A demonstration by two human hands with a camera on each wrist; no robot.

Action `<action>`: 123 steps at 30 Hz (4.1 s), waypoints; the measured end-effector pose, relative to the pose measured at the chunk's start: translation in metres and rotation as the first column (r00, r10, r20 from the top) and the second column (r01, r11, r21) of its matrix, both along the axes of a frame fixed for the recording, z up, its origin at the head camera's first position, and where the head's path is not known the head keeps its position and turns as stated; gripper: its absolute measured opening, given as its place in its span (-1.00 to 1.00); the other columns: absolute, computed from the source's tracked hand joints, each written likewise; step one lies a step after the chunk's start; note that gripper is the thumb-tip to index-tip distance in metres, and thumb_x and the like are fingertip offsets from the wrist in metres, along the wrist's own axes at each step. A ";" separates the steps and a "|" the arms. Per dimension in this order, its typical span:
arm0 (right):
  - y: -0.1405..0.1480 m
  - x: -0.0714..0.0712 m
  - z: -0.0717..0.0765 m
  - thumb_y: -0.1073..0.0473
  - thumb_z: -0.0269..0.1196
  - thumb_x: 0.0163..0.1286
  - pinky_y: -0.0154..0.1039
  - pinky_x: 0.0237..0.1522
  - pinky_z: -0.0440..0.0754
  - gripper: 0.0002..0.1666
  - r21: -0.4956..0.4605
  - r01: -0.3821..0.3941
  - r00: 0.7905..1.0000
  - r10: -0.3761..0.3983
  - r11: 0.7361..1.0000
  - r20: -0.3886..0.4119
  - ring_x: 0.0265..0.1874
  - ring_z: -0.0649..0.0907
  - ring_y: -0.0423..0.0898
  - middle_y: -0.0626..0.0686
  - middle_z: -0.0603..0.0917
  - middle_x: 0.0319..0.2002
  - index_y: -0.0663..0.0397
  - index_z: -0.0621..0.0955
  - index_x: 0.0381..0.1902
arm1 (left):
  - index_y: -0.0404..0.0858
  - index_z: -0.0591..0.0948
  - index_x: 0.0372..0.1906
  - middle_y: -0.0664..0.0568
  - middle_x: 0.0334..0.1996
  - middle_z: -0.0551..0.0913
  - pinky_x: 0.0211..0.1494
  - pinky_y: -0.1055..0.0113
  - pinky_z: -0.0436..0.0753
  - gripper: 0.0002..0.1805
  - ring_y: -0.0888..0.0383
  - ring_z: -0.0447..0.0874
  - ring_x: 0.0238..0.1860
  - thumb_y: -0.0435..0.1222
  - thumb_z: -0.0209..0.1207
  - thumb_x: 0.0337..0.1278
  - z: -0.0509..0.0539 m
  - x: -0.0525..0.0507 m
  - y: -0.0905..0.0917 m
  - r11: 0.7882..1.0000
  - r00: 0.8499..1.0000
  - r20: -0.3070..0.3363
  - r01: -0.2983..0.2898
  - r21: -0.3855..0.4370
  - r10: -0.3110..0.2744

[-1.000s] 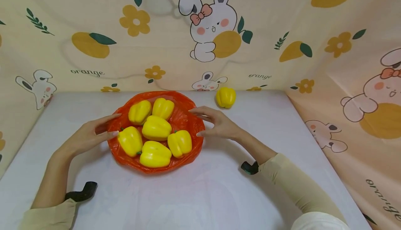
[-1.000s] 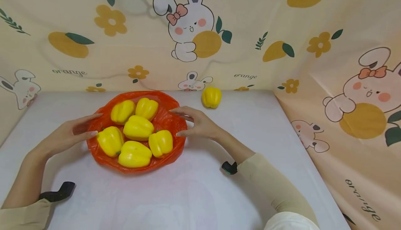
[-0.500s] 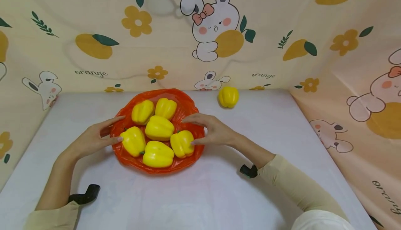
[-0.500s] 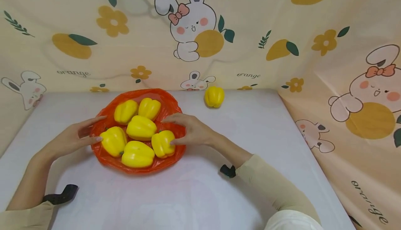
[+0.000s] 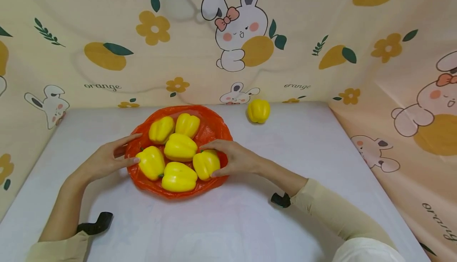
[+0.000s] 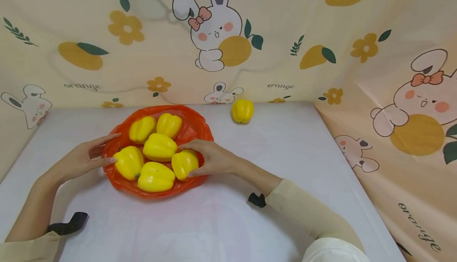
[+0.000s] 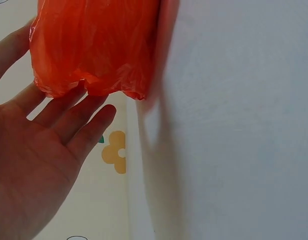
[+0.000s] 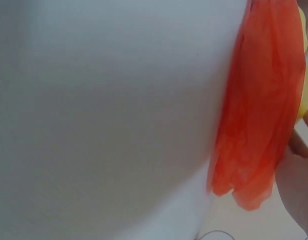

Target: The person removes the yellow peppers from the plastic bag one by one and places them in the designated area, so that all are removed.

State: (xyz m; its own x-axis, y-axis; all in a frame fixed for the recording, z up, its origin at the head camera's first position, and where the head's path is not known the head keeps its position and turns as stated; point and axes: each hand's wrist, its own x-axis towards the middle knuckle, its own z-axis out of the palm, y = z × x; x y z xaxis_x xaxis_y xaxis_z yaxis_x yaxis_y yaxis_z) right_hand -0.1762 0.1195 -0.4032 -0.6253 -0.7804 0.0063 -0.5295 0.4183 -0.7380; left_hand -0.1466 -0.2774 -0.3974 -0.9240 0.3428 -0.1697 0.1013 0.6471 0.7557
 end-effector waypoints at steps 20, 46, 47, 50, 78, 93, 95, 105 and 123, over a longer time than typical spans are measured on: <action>0.000 0.001 0.002 -0.07 0.51 0.14 -0.23 0.19 0.56 -0.14 0.097 0.021 0.999 -0.023 0.995 0.024 0.24 0.43 -0.24 -0.26 0.50 0.28 -0.28 0.44 0.39 | -0.15 0.17 0.55 -0.38 0.46 0.17 0.26 -0.27 0.43 -0.11 -0.41 0.30 0.33 0.05 0.27 0.23 -0.002 0.001 0.003 0.999 1.000 0.029 0.007 -0.042 -0.005; 0.055 -0.038 0.028 0.05 0.55 0.11 -0.13 0.30 0.49 -0.05 -0.138 0.224 0.975 -0.222 0.965 0.027 0.23 0.52 -0.15 -0.10 0.52 0.31 -0.05 0.41 0.44 | 0.04 -0.07 0.61 -0.38 0.53 -0.02 0.29 -0.48 0.19 0.01 -0.44 -0.02 0.44 0.01 0.28 0.22 -0.001 0.000 0.009 1.000 0.996 0.085 -0.001 -0.016 0.002; 0.058 -0.040 0.029 0.06 0.55 0.11 -0.13 0.30 0.49 -0.05 -0.137 0.238 0.971 -0.235 0.962 0.031 0.23 0.53 -0.14 -0.10 0.52 0.30 -0.06 0.41 0.44 | 0.05 -0.07 0.61 -0.37 0.53 -0.02 0.29 -0.48 0.20 0.01 -0.44 -0.01 0.44 0.01 0.28 0.22 -0.001 -0.001 0.008 1.000 0.996 0.087 -0.003 -0.011 0.004; 0.066 -0.045 0.030 0.10 0.55 0.11 -0.07 0.27 0.52 -0.06 -0.144 0.269 0.963 -0.264 0.952 0.050 0.20 0.55 -0.07 -0.05 0.51 0.29 -0.04 0.41 0.44 | 0.05 -0.07 0.61 -0.37 0.53 -0.02 0.28 -0.47 0.21 0.01 -0.43 -0.01 0.43 0.01 0.28 0.23 -0.001 -0.001 0.008 1.000 0.995 0.095 -0.006 -0.009 0.007; 0.141 -0.097 0.045 0.18 0.43 0.25 -0.03 0.38 0.38 -0.03 -0.180 0.504 0.864 -0.493 0.845 0.102 0.34 0.41 0.07 -0.03 0.26 0.48 -0.11 0.23 0.54 | -0.03 -0.01 0.61 -0.37 0.51 0.03 0.32 -0.38 0.27 -0.03 -0.41 0.08 0.42 -0.02 0.27 0.24 0.000 -0.002 0.003 1.000 0.996 0.085 0.017 -0.018 -0.016; 0.171 -0.106 0.049 0.11 0.37 0.33 0.00 0.37 0.40 -0.07 -0.102 0.573 0.819 -0.568 0.813 0.077 0.27 0.42 0.13 0.10 0.27 0.47 -0.06 0.19 0.56 | -0.09 0.02 0.60 -0.37 0.50 0.07 0.29 -0.33 0.35 -0.06 -0.38 0.17 0.39 -0.05 0.27 0.26 0.000 -0.005 0.002 1.000 0.996 0.081 0.025 0.005 -0.026; 0.172 -0.102 0.054 0.15 0.38 0.33 0.04 0.38 0.37 -0.07 -0.102 0.577 0.817 -0.569 0.810 0.094 0.30 0.40 0.16 0.13 0.25 0.48 0.00 0.20 0.55 | -0.10 0.03 0.60 -0.37 0.50 0.07 0.30 -0.34 0.33 -0.06 -0.38 0.15 0.39 -0.05 0.27 0.26 0.000 -0.005 0.001 1.000 0.996 0.080 0.026 0.005 -0.026; 0.179 -0.106 0.055 0.21 0.38 0.31 -0.07 0.35 0.41 -0.06 -0.099 0.552 0.834 -0.545 0.828 0.085 0.34 0.38 0.25 0.17 0.23 0.51 0.07 0.19 0.55 | -0.16 0.06 0.59 -0.38 0.48 0.14 0.27 -0.24 0.42 -0.10 -0.37 0.27 0.36 -0.08 0.25 0.29 0.000 -0.001 -0.002 0.999 0.998 0.046 0.046 0.002 -0.046; 0.202 -0.109 0.026 0.32 0.35 0.32 0.07 0.41 0.29 -0.05 -0.083 0.589 0.799 -0.564 0.804 0.208 0.42 0.30 0.20 0.14 0.14 0.55 0.08 0.16 0.56 | -0.15 0.10 0.58 -0.35 0.48 0.15 0.32 -0.29 0.36 -0.11 -0.34 0.20 0.40 -0.03 0.25 0.27 0.002 -0.004 0.002 0.999 0.997 0.065 0.042 -0.015 -0.041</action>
